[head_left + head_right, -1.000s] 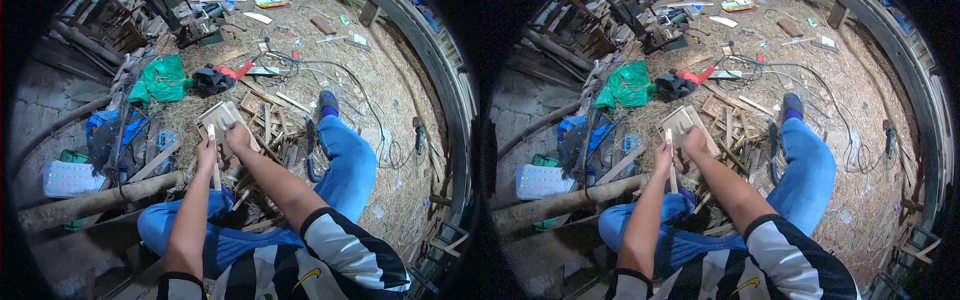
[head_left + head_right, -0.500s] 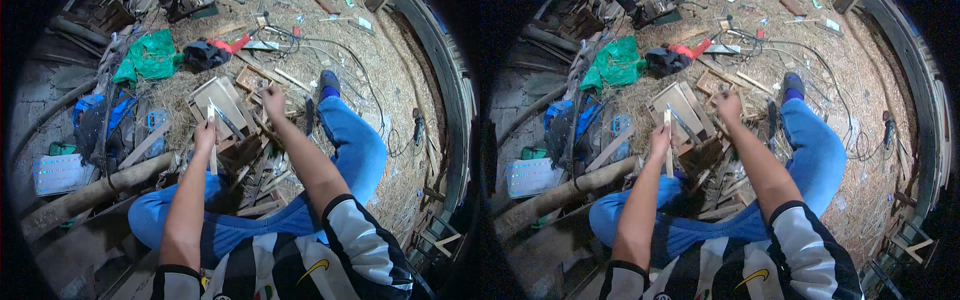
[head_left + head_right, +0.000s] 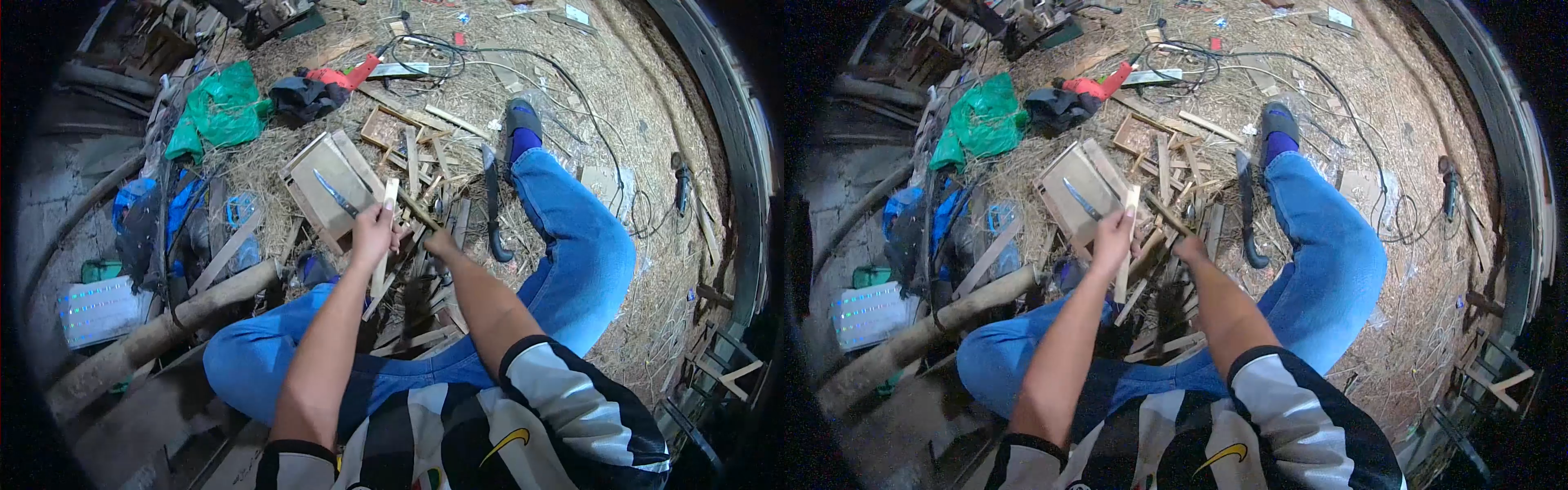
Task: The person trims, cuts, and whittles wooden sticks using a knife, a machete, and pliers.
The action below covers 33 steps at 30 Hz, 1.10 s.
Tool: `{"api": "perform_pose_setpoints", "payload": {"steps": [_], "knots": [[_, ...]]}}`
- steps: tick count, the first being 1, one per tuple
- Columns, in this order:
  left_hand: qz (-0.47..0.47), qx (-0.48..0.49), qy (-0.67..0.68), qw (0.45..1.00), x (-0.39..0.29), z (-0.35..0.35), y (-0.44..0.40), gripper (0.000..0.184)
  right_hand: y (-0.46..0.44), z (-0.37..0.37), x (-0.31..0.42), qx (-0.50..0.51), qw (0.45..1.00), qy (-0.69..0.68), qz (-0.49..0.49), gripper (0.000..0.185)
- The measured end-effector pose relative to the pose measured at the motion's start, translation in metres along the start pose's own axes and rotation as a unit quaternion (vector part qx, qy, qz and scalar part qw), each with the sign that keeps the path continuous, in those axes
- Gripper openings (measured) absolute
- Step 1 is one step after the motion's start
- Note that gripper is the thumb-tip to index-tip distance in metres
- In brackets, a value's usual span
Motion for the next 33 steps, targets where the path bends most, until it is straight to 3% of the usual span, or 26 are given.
{"api": "perform_pose_setpoints", "payload": {"steps": [1,6,8,10,11,14,18,20,21,22,24,26,28,32,33], "knots": [[0.006,0.0,0.004,1.0,0.0,-0.007,0.003,0.035,-0.004,-0.012,-0.01,-0.003,0.997,0.031,-0.068,0.049],[0.025,-0.011,0.043,0.999,-0.002,-0.015,0.004,0.038,-0.006,-0.045,-0.023,-0.111,0.989,-0.026,-0.095,0.042],[0.027,-0.009,0.042,0.999,0.0,-0.012,0.001,0.039,-0.032,-0.069,-0.039,-0.173,0.944,-0.216,-0.18,0.045],[0.041,-0.012,0.061,0.997,-0.003,-0.01,0.004,0.039,0.02,-0.034,0.008,-0.174,0.81,-0.514,-0.222,0.049],[0.043,-0.014,0.062,0.997,-0.003,-0.009,0.004,0.04,0.024,-0.026,0.016,-0.158,0.895,-0.338,-0.244,0.05],[0.032,-0.027,0.073,0.996,0.002,-0.008,0.004,0.042,0.024,-0.009,0.026,-0.099,0.924,-0.235,-0.284,0.057],[0.026,-0.023,0.077,0.996,-0.001,-0.006,0.007,0.041,0.013,0.018,0.029,-0.138,0.936,-0.148,-0.287,0.065],[0.013,-0.015,0.08,0.997,-0.006,-0.005,0.008,0.04,0.015,0.038,0.034,-0.168,0.961,-0.092,-0.198,0.045],[0.006,-0.01,0.079,0.997,-0.008,-0.003,0.009,0.04,0.01,0.045,0.028,-0.097,0.966,-0.03,-0.236,0.044],[0.0,-0.013,0.082,0.997,-0.011,0.0,0.011,0.04,0.003,0.048,0.018,-0.101,0.968,-0.029,-0.229,0.044],[-0.019,-0.009,0.088,0.996,-0.019,0.001,0.012,0.039,-0.023,0.027,0.022,0.019,0.978,0.208,-0.007,0.045],[-0.032,-0.014,0.101,0.994,-0.021,0.006,0.012,0.039,0.033,0.062,0.051,-0.043,0.976,0.211,0.019,0.044],[-0.053,-0.031,0.101,0.993,-0.03,0.012,0.014,0.037,0.085,0.093,0.075,0.042,0.995,0.069,-0.05,0.053],[-0.073,-0.057,0.084,0.992,-0.045,0.026,0.015,0.034,0.121,0.142,0.117,-0.04,0.971,-0.162,0.172,0.035],[-0.079,-0.065,0.095,0.99,-0.046,0.028,0.013,0.034,0.149,0.156,0.132,0.013,0.958,-0.234,0.164,0.038]]}}
Point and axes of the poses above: each hand's wrist, its own y-axis away from the middle knuckle, its own z-axis out of the back of the hand, x = y × z, the point moved 5 cm from there along -y, towards the middle knuckle, and after that the axes turned 9 degrees about -z, right-handed, at the moved point
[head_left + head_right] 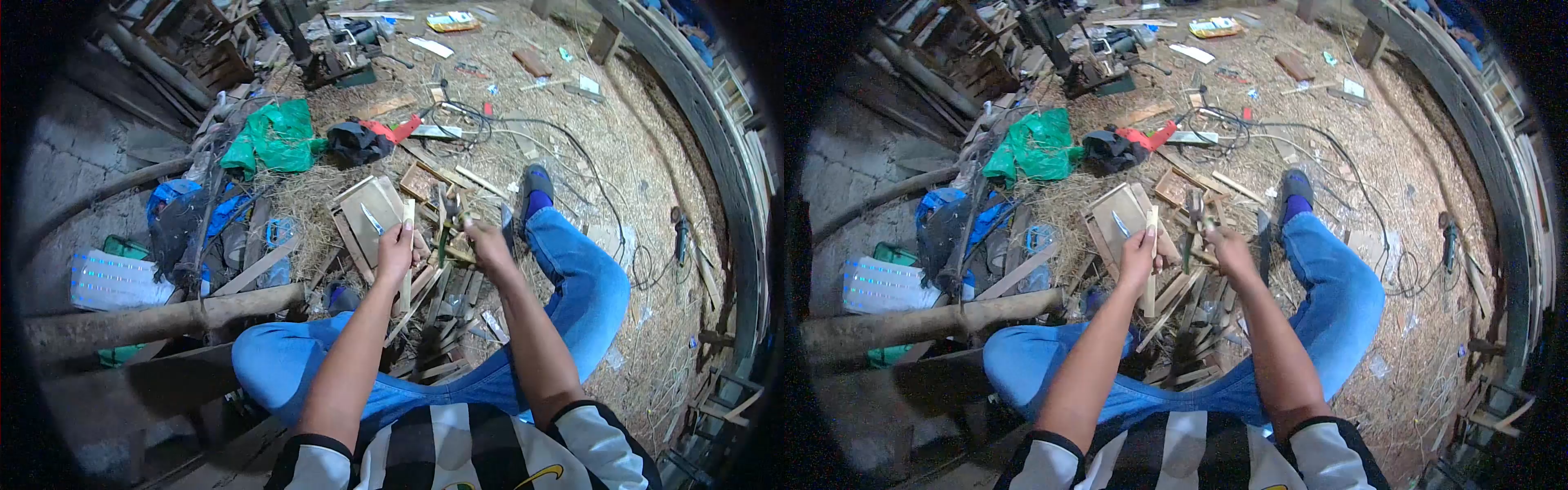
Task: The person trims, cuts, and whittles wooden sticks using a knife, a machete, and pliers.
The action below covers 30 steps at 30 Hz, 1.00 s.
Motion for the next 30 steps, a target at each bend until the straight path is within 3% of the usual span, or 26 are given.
{"api": "perform_pose_setpoints", "payload": {"steps": [1,2,4,5,7,8,13,15,16,21,25,27,30], "knots": [[-0.006,-0.006,0.003,1.0,-0.002,0.002,0.0,0.034,0.024,0.003,0.028,0.039,0.996,-0.079,-0.019,0.041],[-0.006,0.0,0.017,1.0,-0.004,0.002,0.001,0.033,0.038,0.008,0.042,0.044,0.996,-0.076,-0.013,0.041],[-0.004,0.012,0.015,1.0,-0.017,0.004,0.007,0.031,0.062,0.002,0.053,0.19,0.963,-0.186,-0.049,0.047],[-0.009,0.006,0.015,1.0,-0.013,0.005,0.005,0.031,0.068,-0.002,0.056,0.196,0.962,-0.184,-0.044,0.047],[-0.182,0.01,-0.064,0.981,-0.027,0.005,0.004,0.03,0.079,-0.014,0.057,0.232,0.952,-0.198,-0.034,0.048],[-0.117,0.037,-0.043,0.991,-0.018,0.006,0.005,0.029,0.081,-0.019,0.056,0.255,0.945,-0.203,-0.041,0.047],[-0.013,0.052,0.074,0.996,-0.055,-0.011,0.042,0.031,0.082,-0.029,0.053,0.256,0.946,-0.193,-0.052,0.044],[-0.04,0.019,0.083,0.996,-0.06,-0.014,0.045,0.033,0.081,-0.027,0.054,0.243,0.958,-0.153,-0.032,0.043],[-0.08,0.054,0.057,0.994,-0.056,-0.012,0.041,0.033,0.08,-0.028,0.054,0.226,0.964,-0.139,-0.019,0.04],[-0.09,0.073,0.041,0.992,-0.057,-0.012,0.042,0.033,0.075,-0.033,0.044,0.192,0.971,-0.14,-0.022,0.031],[-0.064,0.072,0.034,0.995,-0.065,-0.017,0.05,0.031,0.061,-0.046,0.024,0.108,0.981,-0.15,0.059,0.028],[-0.053,0.065,0.027,0.996,-0.064,-0.022,0.053,0.031,0.082,-0.04,0.041,-0.083,0.971,-0.093,0.202,0.033],[-0.085,0.053,0.034,0.994,-0.058,-0.027,0.054,0.031,0.098,-0.038,0.05,-0.114,0.971,0.038,0.206,0.042]]}}
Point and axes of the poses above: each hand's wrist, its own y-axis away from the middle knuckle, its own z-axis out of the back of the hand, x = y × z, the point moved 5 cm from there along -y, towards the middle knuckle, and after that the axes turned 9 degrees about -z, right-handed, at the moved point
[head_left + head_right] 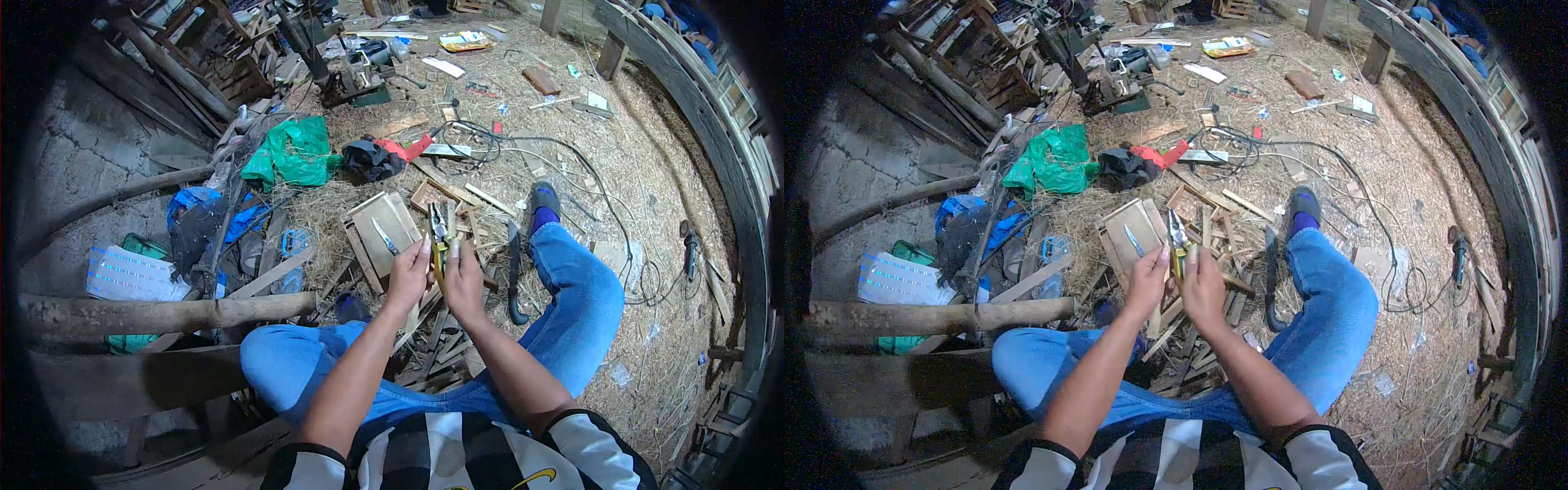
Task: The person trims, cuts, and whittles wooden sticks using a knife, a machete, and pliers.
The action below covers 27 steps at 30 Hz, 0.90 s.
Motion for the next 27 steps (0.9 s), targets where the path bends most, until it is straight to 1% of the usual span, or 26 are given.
{"api": "perform_pose_setpoints", "payload": {"steps": [1,2,3,4,5,6,7,9,10,12,13,15,16,17,19,20,21,22,23,24,27], "knots": [[0.001,0.002,0.0,1.0,0.008,0.0,-0.001,0.031,0.002,-0.002,0.001,0.007,0.997,0.08,-0.003,0.046],[-0.031,-0.001,0.0,1.0,0.018,0.001,-0.005,0.031,0.006,-0.004,0.005,-0.034,0.993,0.109,0.016,0.056],[-0.046,-0.002,0.001,0.999,0.02,0.001,-0.006,0.032,0.006,-0.002,0.005,-0.035,0.993,0.11,0.014,0.056],[-0.062,-0.004,0.001,0.998,0.021,0.001,-0.006,0.032,0.003,-0.003,0.004,0.004,0.993,0.12,-0.005,0.059],[-0.04,-0.015,0.02,0.999,0.025,0.003,-0.007,0.035,0.001,-0.005,0.002,0.042,0.99,0.129,-0.023,0.062],[-0.019,-0.026,0.039,0.999,0.027,0.005,-0.006,0.038,-0.001,-0.004,0.001,0.052,0.989,0.135,-0.001,0.066],[-0.019,-0.025,0.039,0.999,0.013,0.003,-0.003,0.038,-0.002,-0.002,0.005,0.051,0.99,0.135,-0.001,0.066],[-0.024,-0.055,-0.07,0.996,-0.011,0.003,0.007,0.053,0.001,0.003,0.016,0.064,0.989,0.135,-0.009,0.068],[-0.024,-0.054,-0.07,0.996,-0.008,0.001,0.008,0.053,0.002,0.004,0.018,0.063,0.989,0.134,-0.01,0.068],[-0.076,-0.083,-0.086,0.99,-0.002,-0.001,0.009,0.065,0.005,0.004,0.019,0.049,0.983,0.175,-0.033,0.068],[-0.076,-0.083,-0.087,0.99,0.001,-0.002,0.011,0.065,0.005,0.002,0.017,0.049,0.983,0.174,-0.033,0.068],[-0.054,-0.052,-0.08,0.994,0.006,-0.007,0.014,0.072,0.004,-0.001,0.006,0.042,0.983,0.165,-0.068,0.07],[-0.076,-0.058,-0.07,0.993,0.002,-0.012,0.015,0.071,0.005,0.0,0.006,0.042,0.983,0.164,-0.07,0.07],[-0.076,-0.057,-0.071,0.993,0.003,-0.015,0.015,0.071,0.005,0.001,0.006,0.038,0.986,0.149,-0.072,0.068],[-0.079,-0.087,-0.098,0.988,0.001,-0.017,0.015,0.069,0.005,0.005,0.012,0.034,0.988,0.133,-0.074,0.066],[-0.079,-0.087,-0.098,0.988,0.0,-0.017,0.016,0.069,0.005,0.008,0.017,0.049,0.99,0.098,-0.083,0.065],[-0.023,-0.059,-0.06,0.996,0.001,-0.018,0.017,0.068,0.005,0.01,0.02,0.064,0.992,0.064,-0.093,0.063],[0.033,-0.033,-0.022,0.999,0.004,-0.02,0.019,0.068,0.002,0.008,0.015,0.065,0.991,0.065,-0.093,0.063],[0.033,-0.035,-0.022,0.999,0.006,-0.021,0.021,0.068,-0.004,0.006,0.007,0.046,0.994,0.07,-0.076,0.062],[0.054,-0.047,-0.019,0.997,0.01,-0.022,0.025,0.067,-0.007,0.004,0.002,0.027,0.995,0.075,-0.06,0.062],[0.145,-0.066,-0.047,0.986,0.019,-0.014,0.029,0.067,-0.013,-0.002,-0.012,0.023,0.996,0.076,-0.046,0.063]]}}
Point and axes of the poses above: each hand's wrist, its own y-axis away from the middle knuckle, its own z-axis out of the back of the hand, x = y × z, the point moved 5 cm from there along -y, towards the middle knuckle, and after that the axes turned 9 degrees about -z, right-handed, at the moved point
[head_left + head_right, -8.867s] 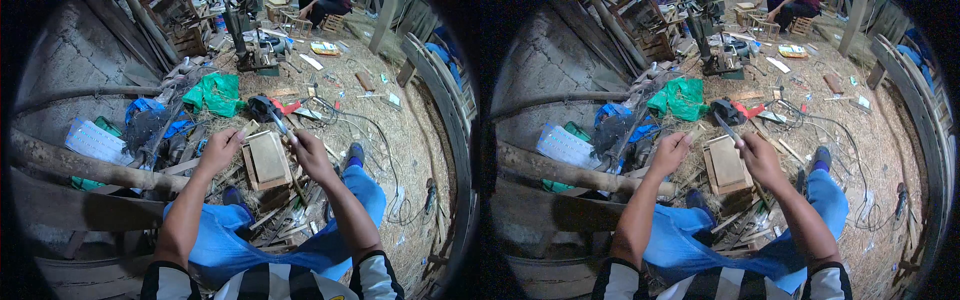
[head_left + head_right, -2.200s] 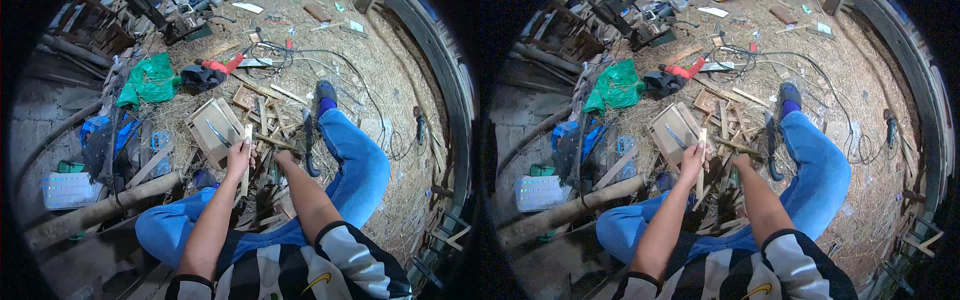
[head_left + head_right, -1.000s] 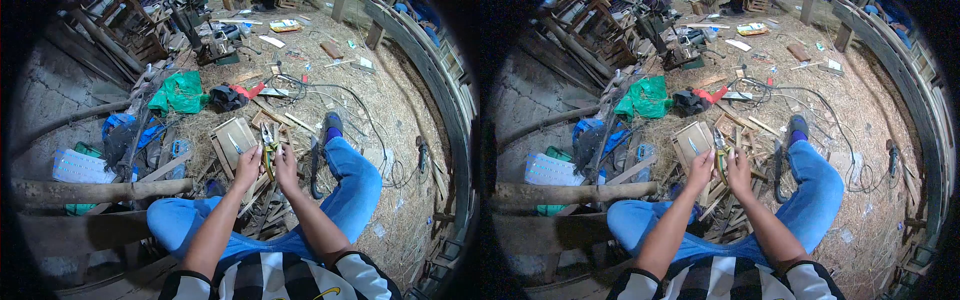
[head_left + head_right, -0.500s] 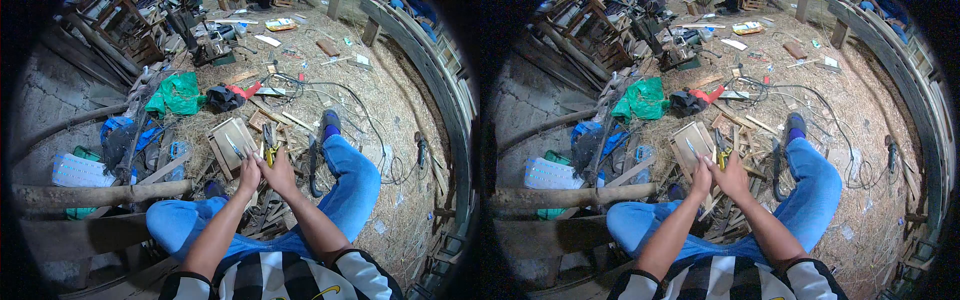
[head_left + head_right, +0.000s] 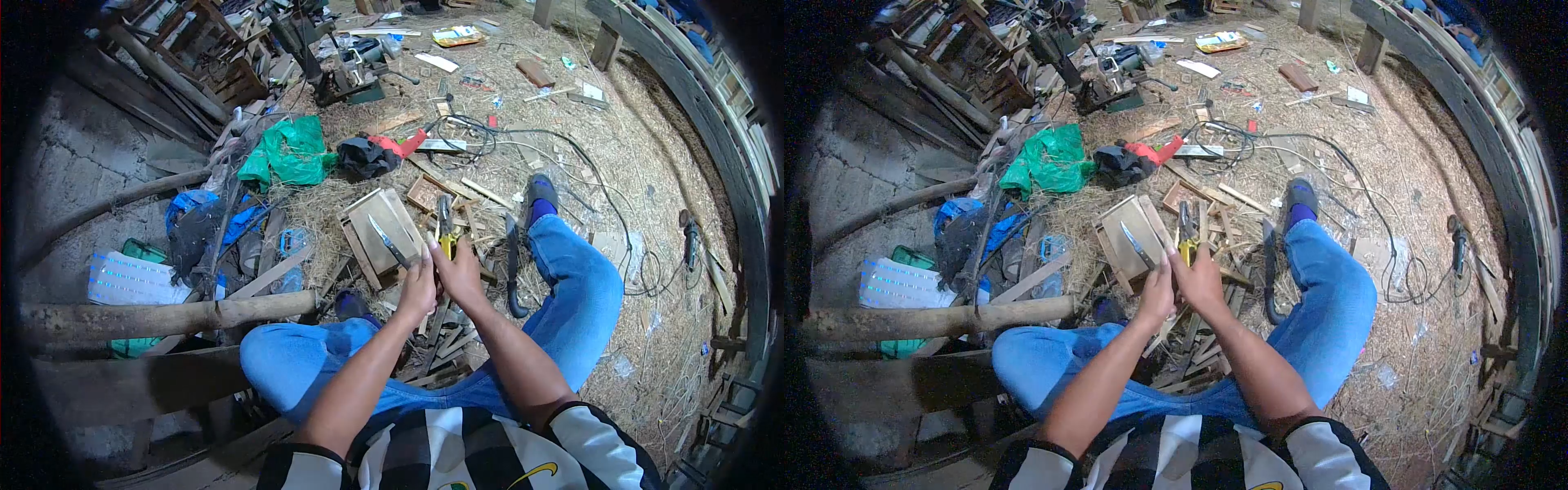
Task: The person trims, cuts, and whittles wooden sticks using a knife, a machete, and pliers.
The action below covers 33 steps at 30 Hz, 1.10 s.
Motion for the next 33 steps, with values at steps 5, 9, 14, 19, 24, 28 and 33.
{"api": "perform_pose_setpoints", "payload": {"steps": [5,9,14,19,24,28,33], "knots": [[-0.161,0.058,-0.167,0.971,-0.017,0.009,-0.01,0.069,-0.01,0.001,-0.006,0.047,0.998,-0.031,-0.042,0.063],[-0.154,0.101,-0.224,0.957,-0.005,0.027,-0.041,0.064,-0.017,0.002,-0.016,0.14,0.975,-0.112,-0.135,0.07],[-0.143,0.206,-0.349,0.903,-0.031,0.044,-0.068,0.062,-0.029,-0.003,-0.029,0.174,0.944,-0.192,-0.203,0.058],[-0.206,0.285,-0.466,0.812,-0.052,0.063,-0.099,0.058,-0.02,0.0,-0.023,0.284,0.86,-0.25,-0.341,0.05],[-0.294,0.205,-0.48,0.801,-0.042,0.137,-0.154,0.052,-0.038,0.001,-0.035,0.341,0.796,-0.288,-0.41,0.053],[-0.214,0.093,-0.441,0.867,-0.042,0.188,-0.182,0.058,-0.088,-0.015,-0.049,0.202,0.893,-0.247,-0.319,0.045],[-0.172,0.003,-0.397,0.902,-0.033,0.19,-0.196,0.062,-0.153,-0.056,-0.062,0.179,0.922,-0.211,-0.273,0.026]]}}
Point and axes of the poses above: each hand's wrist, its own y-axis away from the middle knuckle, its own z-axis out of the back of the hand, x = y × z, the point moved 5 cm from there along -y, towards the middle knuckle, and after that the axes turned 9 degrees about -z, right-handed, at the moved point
